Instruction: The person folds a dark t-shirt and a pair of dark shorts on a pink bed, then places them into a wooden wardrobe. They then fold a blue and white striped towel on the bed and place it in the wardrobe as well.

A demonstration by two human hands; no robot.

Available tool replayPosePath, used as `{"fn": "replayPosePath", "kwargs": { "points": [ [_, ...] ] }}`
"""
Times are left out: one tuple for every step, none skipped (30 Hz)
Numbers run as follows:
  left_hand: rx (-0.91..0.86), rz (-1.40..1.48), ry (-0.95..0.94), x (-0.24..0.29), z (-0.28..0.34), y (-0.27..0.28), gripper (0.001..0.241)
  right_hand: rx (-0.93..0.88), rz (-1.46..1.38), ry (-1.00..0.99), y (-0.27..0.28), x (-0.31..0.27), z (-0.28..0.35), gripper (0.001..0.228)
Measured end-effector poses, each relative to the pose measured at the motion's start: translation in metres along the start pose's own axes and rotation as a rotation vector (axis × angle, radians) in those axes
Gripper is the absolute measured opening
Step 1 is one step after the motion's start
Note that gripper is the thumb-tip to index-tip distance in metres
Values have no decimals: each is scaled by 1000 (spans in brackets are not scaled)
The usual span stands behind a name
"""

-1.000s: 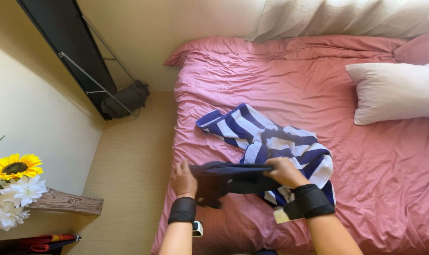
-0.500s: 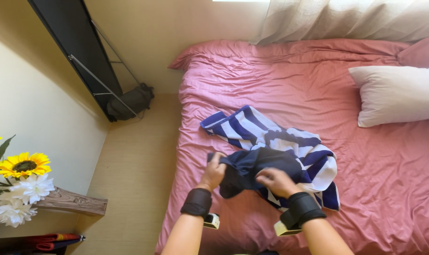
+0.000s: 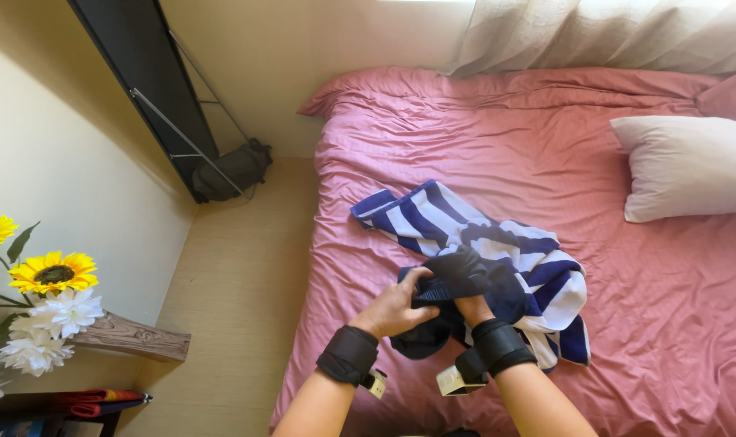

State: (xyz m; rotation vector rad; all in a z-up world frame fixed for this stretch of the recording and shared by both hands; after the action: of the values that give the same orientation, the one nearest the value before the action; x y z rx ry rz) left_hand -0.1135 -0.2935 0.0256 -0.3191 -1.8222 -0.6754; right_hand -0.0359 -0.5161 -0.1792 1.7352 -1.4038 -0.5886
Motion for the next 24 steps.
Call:
{"fn": "replayPosePath", "kwargs": {
  "points": [
    [0,-1,-2,-9,-2,1,48,2,1,0,22,-8,-12,45],
    [43,-142,14,-19,-3,5,68,-59,-310,-37,43,-14,-24,46],
    [85,-282,27,-27,-4,6,90,-120,-620,-76,65,-20,-35,47],
    [82,-281,24,-38,-5,4,90,-119,-617,-78,76,-30,-40,47],
    [129,-375,-9,-48,-7,4,68,-154,-580,-94,86,-40,-45,49],
    [176,-469,-41,-57,-9,3,51,-188,-542,-110,96,-50,-50,50],
    [172,-467,-43,-61,-11,3,51,-189,-540,-114,77,-47,-35,50],
    [198,-375,-252,-59,-13,3,54,-218,-682,-220,57,-41,-20,46],
    [227,-280,-458,-57,-12,4,59,-247,-825,-322,36,-37,-6,43],
    [229,-279,-457,-61,-14,1,59,-249,-824,-321,30,-30,0,43],
    [195,-241,-314,-68,-16,-1,54,-387,-1248,-585,18,-21,8,36],
    [161,-202,-171,-76,-17,-3,49,-523,-1668,-858,5,-16,18,31],
    [161,-203,-172,-69,-17,-2,49,-523,-1669,-858,4,-12,20,31],
    [132,-146,-201,-60,-16,-4,44,-509,-1198,-628,6,-8,19,29],
    [102,-89,-230,-52,-16,-5,40,-475,-729,-400,8,-6,19,27],
    [102,-90,-229,-39,-13,-3,40,-475,-730,-400,11,-4,18,27],
    [72,-104,-188,-26,-11,-1,44,-391,-537,-381,17,-1,14,28],
    [42,-118,-147,-14,-9,1,51,-307,-345,-358,22,2,10,29],
    [39,-119,-146,-19,-7,1,51,-306,-345,-361,4,6,16,29],
    [4,-294,-50,-27,-5,0,57,-267,-483,-413,-13,10,22,28],
    [-31,-469,45,-35,-3,0,64,-225,-620,-464,-30,16,26,27],
    [-33,-469,44,-56,-3,-4,64,-224,-619,-467,-33,11,26,27],
    [-9,-556,-24,-75,-2,-7,44,-206,-552,-434,-35,6,25,30],
    [15,-643,-92,-95,-1,-9,29,-188,-485,-401,-37,0,23,35]
  ]
}}
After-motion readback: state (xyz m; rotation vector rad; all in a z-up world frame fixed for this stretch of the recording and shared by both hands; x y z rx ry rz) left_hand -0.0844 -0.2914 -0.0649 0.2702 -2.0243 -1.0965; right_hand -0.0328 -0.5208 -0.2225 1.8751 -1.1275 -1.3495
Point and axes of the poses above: each hand's wrist, its own z-axis away from the middle knuckle, its own y-axis out of the back of the hand, x = y × z, the point moved 3 cm from there along -z, towards the middle knuckle, and after that the axes turned 10 degrees about -y, right-handed, at the moved point
